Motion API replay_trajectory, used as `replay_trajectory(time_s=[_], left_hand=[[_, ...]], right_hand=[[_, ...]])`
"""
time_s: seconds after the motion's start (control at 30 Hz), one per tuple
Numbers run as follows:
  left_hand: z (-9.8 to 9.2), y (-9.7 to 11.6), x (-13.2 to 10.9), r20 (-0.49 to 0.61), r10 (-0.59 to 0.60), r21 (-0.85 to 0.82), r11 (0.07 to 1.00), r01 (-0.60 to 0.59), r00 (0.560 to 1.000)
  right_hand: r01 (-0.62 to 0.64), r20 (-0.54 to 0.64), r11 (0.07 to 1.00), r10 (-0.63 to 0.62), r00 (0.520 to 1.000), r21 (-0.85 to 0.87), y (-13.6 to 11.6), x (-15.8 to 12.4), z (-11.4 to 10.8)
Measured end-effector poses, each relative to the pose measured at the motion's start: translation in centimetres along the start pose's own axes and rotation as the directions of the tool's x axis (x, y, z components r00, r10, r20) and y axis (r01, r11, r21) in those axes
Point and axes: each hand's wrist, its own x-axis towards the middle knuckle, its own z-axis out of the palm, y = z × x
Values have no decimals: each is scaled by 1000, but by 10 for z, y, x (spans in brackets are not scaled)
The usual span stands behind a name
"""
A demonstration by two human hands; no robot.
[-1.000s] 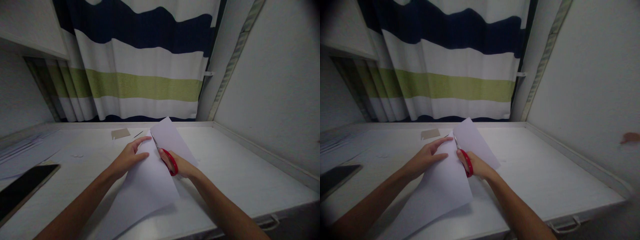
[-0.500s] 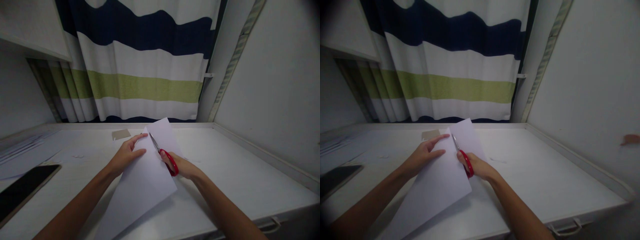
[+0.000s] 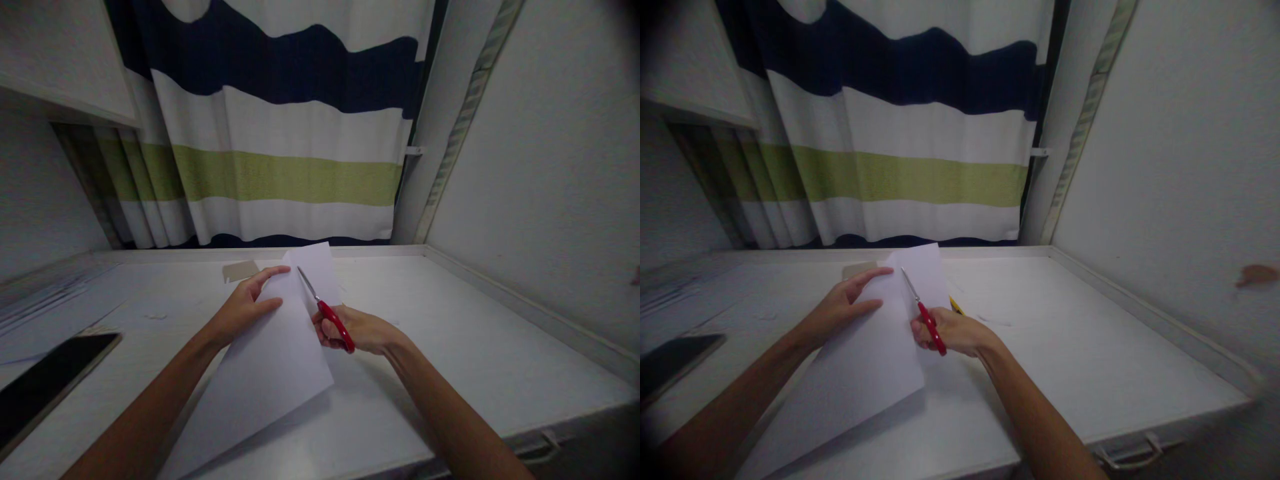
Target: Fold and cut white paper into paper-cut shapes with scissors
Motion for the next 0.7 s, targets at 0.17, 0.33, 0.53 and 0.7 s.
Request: replay_trajectory(time_s=[0.17, 0.33, 0.53, 0.7], left_hand=[[-4, -5, 2, 47, 2, -6, 1000, -1, 999], [-6, -5, 1, 65, 13, 5, 1000, -14, 998], [-8, -5, 2, 86, 28, 34, 999, -31, 996], [-8, -5, 1, 125, 5, 47, 999, -11, 992]], right_hand=[[-47, 32, 984, 42, 999, 171, -1, -2, -1], [-25, 18, 969, 21, 1000, 244, -2, 0, 3], [-42, 14, 892, 40, 999, 450, -1, 4, 6], [-131, 133, 843, 71, 989, 522, -1, 2, 7]])
